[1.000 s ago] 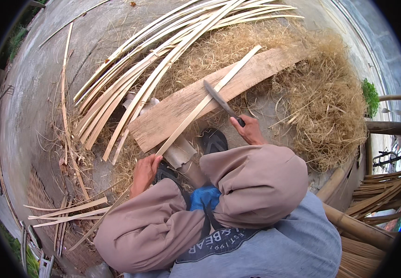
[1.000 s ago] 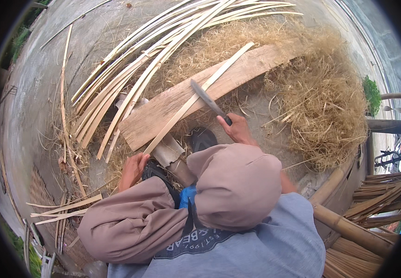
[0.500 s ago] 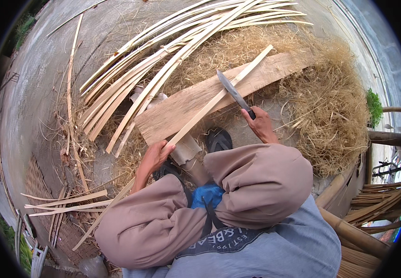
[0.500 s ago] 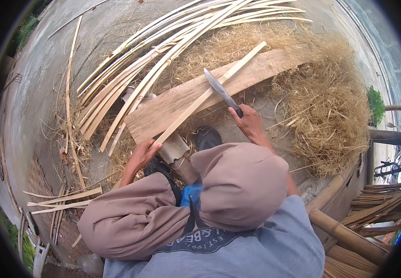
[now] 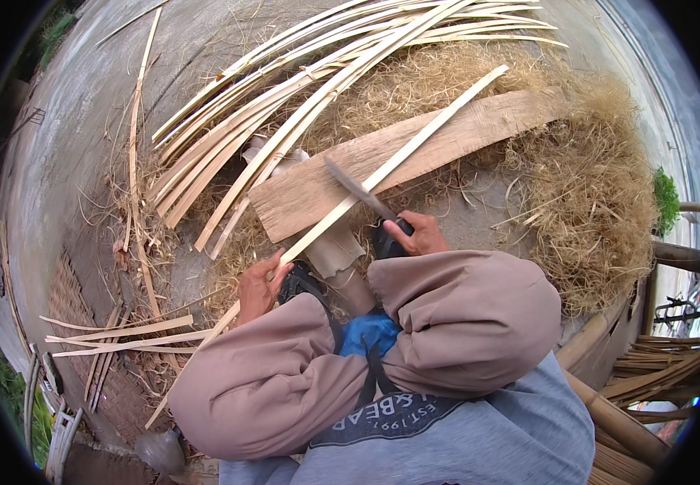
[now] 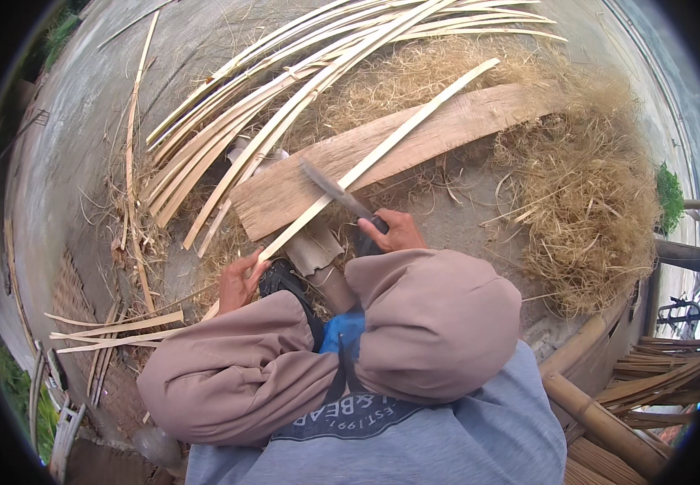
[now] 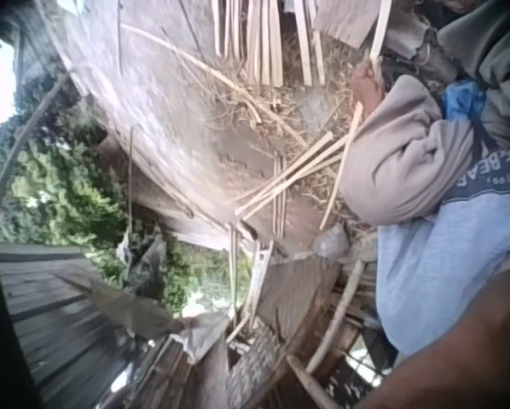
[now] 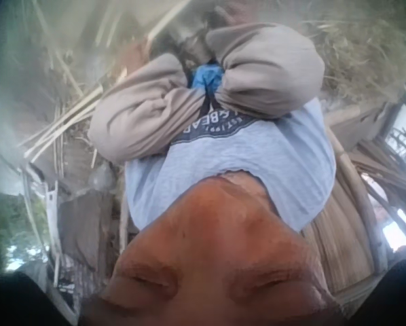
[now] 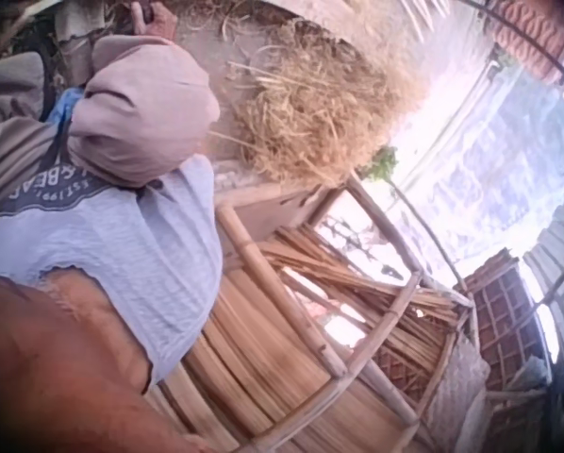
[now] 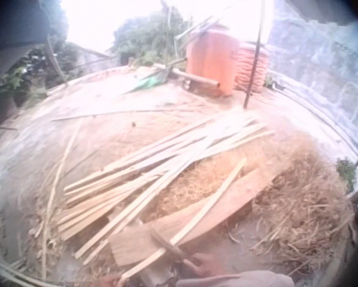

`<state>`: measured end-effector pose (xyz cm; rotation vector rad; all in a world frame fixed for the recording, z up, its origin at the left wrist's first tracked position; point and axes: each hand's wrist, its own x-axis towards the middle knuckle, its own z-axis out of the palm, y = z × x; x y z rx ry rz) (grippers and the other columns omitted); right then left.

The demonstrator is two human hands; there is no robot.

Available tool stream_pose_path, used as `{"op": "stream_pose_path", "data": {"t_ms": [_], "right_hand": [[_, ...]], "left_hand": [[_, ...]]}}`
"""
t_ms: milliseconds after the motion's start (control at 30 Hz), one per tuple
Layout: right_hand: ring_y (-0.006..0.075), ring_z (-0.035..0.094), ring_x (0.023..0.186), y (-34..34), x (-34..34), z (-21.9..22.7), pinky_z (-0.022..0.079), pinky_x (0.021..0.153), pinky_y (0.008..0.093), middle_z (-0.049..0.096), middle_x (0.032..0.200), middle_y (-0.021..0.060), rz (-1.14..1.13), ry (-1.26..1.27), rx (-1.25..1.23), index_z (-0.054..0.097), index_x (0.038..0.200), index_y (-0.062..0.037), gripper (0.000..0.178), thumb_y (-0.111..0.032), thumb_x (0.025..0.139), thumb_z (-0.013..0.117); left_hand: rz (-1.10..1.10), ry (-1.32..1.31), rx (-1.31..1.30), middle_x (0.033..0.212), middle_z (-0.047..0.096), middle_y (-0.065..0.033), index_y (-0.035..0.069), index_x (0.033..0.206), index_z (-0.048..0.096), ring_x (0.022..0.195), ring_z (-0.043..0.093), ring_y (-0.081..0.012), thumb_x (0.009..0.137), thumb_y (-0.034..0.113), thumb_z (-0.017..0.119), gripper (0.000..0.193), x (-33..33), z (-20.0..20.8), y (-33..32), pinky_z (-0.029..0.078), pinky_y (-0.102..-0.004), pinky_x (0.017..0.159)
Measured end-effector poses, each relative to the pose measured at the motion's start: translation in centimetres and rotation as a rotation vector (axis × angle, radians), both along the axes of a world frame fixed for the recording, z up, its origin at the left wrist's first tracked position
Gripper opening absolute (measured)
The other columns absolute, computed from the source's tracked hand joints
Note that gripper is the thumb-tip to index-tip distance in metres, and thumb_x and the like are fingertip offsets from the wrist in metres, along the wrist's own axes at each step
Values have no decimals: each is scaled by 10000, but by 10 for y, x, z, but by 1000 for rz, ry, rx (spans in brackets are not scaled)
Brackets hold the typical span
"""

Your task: The person sits on the ground and uses a knife to split long bamboo strips into thinner slivers on a wooden board. The person repeatedly positions each strip and draws the knife along its length to separate it, accumulating finished slivers on the ground.

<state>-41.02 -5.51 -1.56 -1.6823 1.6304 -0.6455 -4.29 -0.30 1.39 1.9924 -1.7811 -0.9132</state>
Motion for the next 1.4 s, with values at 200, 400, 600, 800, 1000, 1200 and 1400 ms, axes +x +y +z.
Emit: {"op": "stream_pose_path", "data": {"t_ms": [200,400,600,800,1000,1200,1400], "right_hand": [[322,621,673,3,-21,-2,477,641,452,636,749,178,48,132,-72,677,846,-8,507,-500,947,748],[297,655,598,-62,-220,-10,527,628,444,609,593,130,-791,240,-43,604,726,19,718,-645,1001,590],[424,630,1197,-98,-197,24,515,968,560,635,1254,269,-605,744,-56,645,1258,8,690,-627,993,592],[380,212,1585,-125,-38,79,236,1286,533,225,1701,188,65,422,-956,333,1634,-176,921,-435,888,807],[335,646,1211,-142,-17,30,427,1151,492,673,1280,138,560,448,-556,566,1450,-170,620,-68,873,768],[375,640,751,-81,66,24,520,672,460,644,914,145,833,110,-334,657,971,-42,180,-73,863,798],[122,572,537,-41,128,39,452,505,370,581,584,84,815,75,560,718,853,47,417,-348,976,769]], "left_hand": [[-23,147,7,956,765,-202,122,1146,807,879,734,-379,924,396,787,353,-17,-6,-25,540,-439,755],[21,-63,-145,996,762,-161,121,1198,787,887,734,-328,893,266,827,340,82,-19,27,543,-417,764],[118,-261,-258,925,678,-106,161,1348,722,846,668,-251,904,53,768,459,190,64,75,517,-392,752],[127,-425,-306,901,606,-69,198,1408,689,798,580,-228,882,-30,712,574,244,130,96,499,-373,771],[155,-650,-568,1007,631,-60,220,1415,686,1016,644,-253,885,-12,714,580,288,174,114,468,-467,1067],[1389,-476,-426,1706,119,-301,95,1696,37,1557,189,-513,996,304,679,973,298,85,156,254,-531,1252],[1291,1568,347,1501,479,-290,36,1639,256,1328,580,-392,999,484,704,900,49,1,124,562,-480,1021]]}}
